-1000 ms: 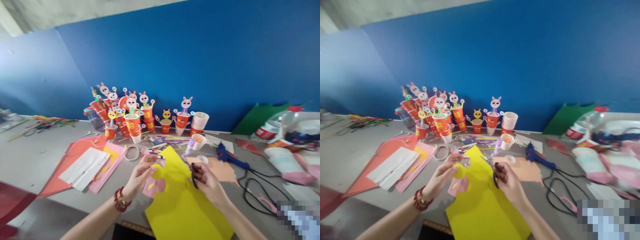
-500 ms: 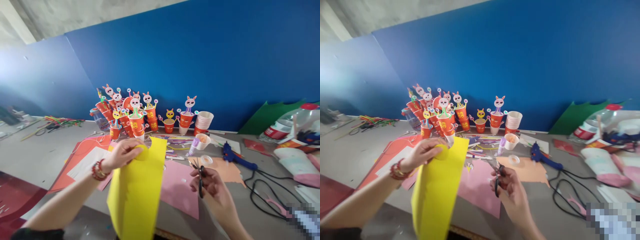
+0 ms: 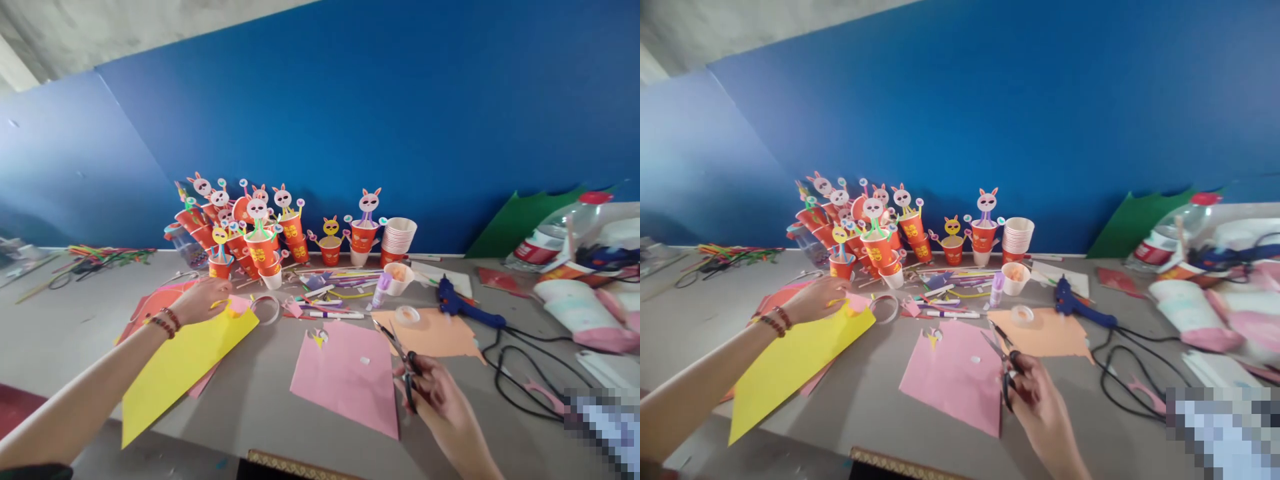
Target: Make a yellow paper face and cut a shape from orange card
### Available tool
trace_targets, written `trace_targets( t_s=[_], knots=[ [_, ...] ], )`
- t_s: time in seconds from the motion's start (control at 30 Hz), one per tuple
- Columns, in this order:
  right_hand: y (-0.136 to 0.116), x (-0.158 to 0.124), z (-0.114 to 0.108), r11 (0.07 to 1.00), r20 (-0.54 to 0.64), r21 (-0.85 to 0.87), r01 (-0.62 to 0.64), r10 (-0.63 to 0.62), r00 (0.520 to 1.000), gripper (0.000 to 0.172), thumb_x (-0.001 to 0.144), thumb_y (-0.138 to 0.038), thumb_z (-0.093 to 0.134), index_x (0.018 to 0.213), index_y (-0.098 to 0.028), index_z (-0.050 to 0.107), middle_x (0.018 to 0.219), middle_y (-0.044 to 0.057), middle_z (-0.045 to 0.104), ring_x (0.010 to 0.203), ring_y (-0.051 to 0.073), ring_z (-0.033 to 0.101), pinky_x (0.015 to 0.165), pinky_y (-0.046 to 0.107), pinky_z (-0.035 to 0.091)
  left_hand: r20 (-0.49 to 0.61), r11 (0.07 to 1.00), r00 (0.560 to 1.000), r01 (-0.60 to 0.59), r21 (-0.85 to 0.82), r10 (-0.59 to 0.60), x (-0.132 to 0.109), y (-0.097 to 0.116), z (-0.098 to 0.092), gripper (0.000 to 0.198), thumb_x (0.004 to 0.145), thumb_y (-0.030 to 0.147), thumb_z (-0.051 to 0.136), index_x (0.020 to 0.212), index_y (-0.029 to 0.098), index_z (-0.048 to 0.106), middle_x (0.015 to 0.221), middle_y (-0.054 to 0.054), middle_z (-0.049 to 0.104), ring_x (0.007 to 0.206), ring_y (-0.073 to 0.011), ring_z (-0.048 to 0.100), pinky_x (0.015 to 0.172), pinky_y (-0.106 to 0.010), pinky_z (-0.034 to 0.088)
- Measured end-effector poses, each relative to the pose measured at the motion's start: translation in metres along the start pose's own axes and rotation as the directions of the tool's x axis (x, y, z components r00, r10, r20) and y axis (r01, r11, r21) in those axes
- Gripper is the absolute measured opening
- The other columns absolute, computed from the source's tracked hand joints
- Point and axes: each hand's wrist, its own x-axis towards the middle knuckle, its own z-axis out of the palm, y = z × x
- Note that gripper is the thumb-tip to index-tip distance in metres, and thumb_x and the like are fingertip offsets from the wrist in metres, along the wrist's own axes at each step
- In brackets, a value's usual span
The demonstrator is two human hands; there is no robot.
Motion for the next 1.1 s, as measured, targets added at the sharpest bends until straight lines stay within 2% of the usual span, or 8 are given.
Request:
trace_targets(
  t_s=[0.23,0.37,0.47,0.57,0.77,0.87,0.93,1.1],
  knots=[
    [0.011,0.000,-0.002,0.998,0.018,-0.046,-0.030,0.030,0.999,0.049,0.080,-0.058,0.067,0.110,-0.023,0.049,0.072,0.002,0.062,0.056,0.019,0.058,0.052,0.030,0.051,0.185,0.991,0.981,-0.075,0.110,0.054,-0.071,-0.046,0.029,0.031,0.090,0.043,0.054,0.110,0.024,0.069,0.125,-0.007,0.067,0.116,-0.0292,0.060,0.102,-0.040,0.046],
    [0.015,0.000,-0.002,0.993,0.065,-0.109,-0.032,0.039,0.997,0.043,0.085,-0.057,0.062,0.108,-0.024,0.047,0.065,-0.002,0.056,0.056,0.018,0.058,0.053,0.030,0.054,0.099,0.998,0.995,0.023,0.055,-0.028,-0.102,-0.055,0.043,0.034,0.093,0.047,0.049,0.106,0.023,0.068,0.120,-0.008,0.068,0.113,-0.0290,0.062,0.099,-0.040,0.048],
    [0.015,0.000,-0.002,0.990,0.074,-0.132,-0.049,0.060,0.995,0.040,0.085,-0.059,0.060,0.102,-0.024,0.047,0.065,-0.001,0.057,0.053,0.018,0.058,0.050,0.030,0.055,-0.019,0.999,1.000,0.006,0.043,-0.005,-0.099,-0.030,0.051,0.030,0.093,0.043,0.050,0.104,0.020,0.066,0.113,-0.009,0.068,0.108,-0.0273,0.062,0.097,-0.039,0.048],
    [0.015,0.003,-0.002,0.983,0.012,-0.184,-0.014,0.016,1.000,0.040,0.085,-0.059,0.059,0.100,-0.023,0.049,0.070,0.001,0.062,0.050,0.017,0.058,0.046,0.027,0.054,0.025,0.993,0.994,-0.106,-0.043,0.107,-0.084,0.021,0.073,0.022,0.092,0.038,0.054,0.092,0.019,0.065,0.099,-0.008,0.069,0.097,-0.0235,0.064,0.090,-0.034,0.049],
    [0.011,0.004,-0.001,0.834,-0.038,-0.534,0.140,-0.189,0.981,0.027,0.085,-0.041,0.058,0.102,-0.019,0.060,0.058,-0.001,0.062,0.043,0.015,0.055,0.045,0.024,0.046,0.504,0.931,0.847,0.031,-0.364,0.169,-0.061,0.116,0.151,0.016,0.089,0.030,0.053,0.089,0.018,0.062,0.082,-0.002,0.067,0.068,-0.0144,0.061,0.060,-0.022,0.048],
    [0.007,0.004,0.001,0.767,-0.044,-0.618,0.170,-0.250,0.967,0.026,0.086,-0.037,0.055,0.103,-0.018,0.062,0.056,-0.001,0.062,0.044,0.016,0.056,0.046,0.024,0.045,0.620,0.830,0.774,0.257,-0.494,0.129,-0.059,0.128,0.181,0.021,0.086,0.031,0.053,0.102,0.017,0.057,0.081,-0.002,0.065,0.054,-0.0111,0.059,0.048,-0.020,0.046],
    [0.007,0.005,0.002,0.741,-0.060,-0.650,0.166,-0.269,0.961,0.026,0.086,-0.036,0.054,0.103,-0.018,0.062,0.055,-0.002,0.062,0.044,0.016,0.056,0.045,0.024,0.044,0.625,0.787,0.770,0.301,-0.538,0.132,-0.061,0.126,0.193,0.030,0.086,0.029,0.052,0.114,0.018,0.053,0.080,-0.001,0.065,0.051,-0.0108,0.059,0.049,-0.021,0.047],
    [0.010,0.008,0.003,0.721,-0.081,-0.673,0.162,-0.290,0.954,0.022,0.086,-0.036,0.053,0.102,-0.020,0.058,0.061,0.000,0.067,0.041,0.015,0.057,0.043,0.024,0.044,0.542,0.872,0.823,0.129,-0.473,0.172,-0.071,0.119,0.203,0.046,0.087,0.019,0.049,0.133,0.020,0.046,0.088,-0.004,0.069,0.073,-0.0184,0.069,0.070,-0.031,0.055]
  ],
)
